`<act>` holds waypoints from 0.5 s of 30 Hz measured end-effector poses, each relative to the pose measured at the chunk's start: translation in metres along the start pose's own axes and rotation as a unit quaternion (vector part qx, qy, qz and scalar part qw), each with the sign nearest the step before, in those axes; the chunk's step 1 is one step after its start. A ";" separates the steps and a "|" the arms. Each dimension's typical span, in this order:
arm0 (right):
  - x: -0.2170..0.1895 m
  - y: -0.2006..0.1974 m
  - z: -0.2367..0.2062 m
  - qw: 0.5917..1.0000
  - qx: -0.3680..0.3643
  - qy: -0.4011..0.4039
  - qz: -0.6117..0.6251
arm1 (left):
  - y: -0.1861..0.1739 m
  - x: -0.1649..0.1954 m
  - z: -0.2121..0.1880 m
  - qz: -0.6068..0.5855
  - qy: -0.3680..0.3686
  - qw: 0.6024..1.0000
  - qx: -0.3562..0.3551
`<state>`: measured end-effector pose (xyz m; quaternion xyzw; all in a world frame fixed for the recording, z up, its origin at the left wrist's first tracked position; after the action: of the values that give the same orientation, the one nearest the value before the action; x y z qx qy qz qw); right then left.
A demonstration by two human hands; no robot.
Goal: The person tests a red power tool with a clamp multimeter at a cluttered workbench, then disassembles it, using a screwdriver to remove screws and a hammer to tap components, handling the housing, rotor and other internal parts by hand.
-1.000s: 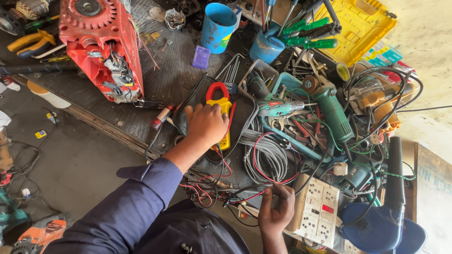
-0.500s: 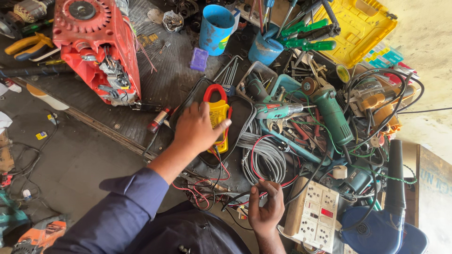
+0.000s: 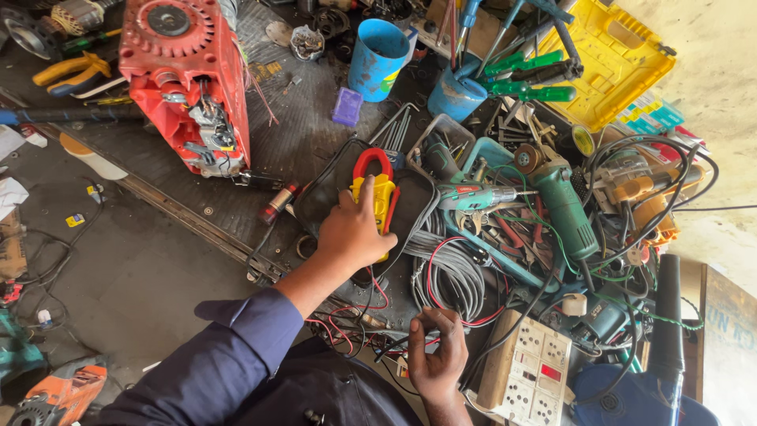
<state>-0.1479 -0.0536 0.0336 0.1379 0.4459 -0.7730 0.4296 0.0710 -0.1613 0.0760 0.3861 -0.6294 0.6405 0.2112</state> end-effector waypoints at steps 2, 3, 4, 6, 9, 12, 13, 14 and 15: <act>0.001 0.001 -0.001 1.000 0.002 -0.006 0.012 | -0.002 -0.008 0.004 -0.080 -0.015 0.997 0.007; 0.001 0.002 -0.002 1.000 0.001 -0.008 0.018 | -0.003 -0.012 0.006 -0.115 -0.023 0.993 0.013; 0.002 0.002 -0.002 1.000 -0.003 -0.004 0.015 | -0.005 -0.017 0.009 -0.149 -0.031 0.988 0.019; 0.003 0.004 -0.003 1.000 -0.010 0.000 0.011 | -0.014 -0.021 0.013 -0.222 0.010 0.974 0.037; 0.002 0.009 -0.001 0.984 -0.038 0.095 0.143 | -0.021 -0.034 0.011 -0.359 -0.041 0.933 -0.007; -0.002 0.016 0.006 0.930 -0.079 0.247 0.260 | -0.034 -0.038 -0.011 -0.467 -0.042 0.881 -0.064; -0.007 0.019 0.011 0.913 -0.107 0.246 0.306 | -0.039 -0.038 -0.023 -0.498 -0.026 0.863 -0.079; -0.012 0.022 0.016 0.894 -0.136 0.244 0.350 | -0.045 -0.038 -0.038 -0.469 0.004 0.879 -0.089; -0.018 0.026 0.020 0.872 -0.163 0.241 0.393 | -0.051 -0.038 -0.054 -0.437 0.036 0.893 -0.099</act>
<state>-0.1131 -0.0666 0.0408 0.4123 0.5642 -0.3992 0.5935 0.1203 -0.0944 0.0848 0.5760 -0.4488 0.4315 0.5297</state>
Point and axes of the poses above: each hand's wrist, its own z-axis towards the middle knuckle, its own y-axis out of the palm, x = y × z, the point moved 3 cm from there along z, towards the middle knuckle, and after that the axes turned 10 degrees about -z, right-handed, at the moved point
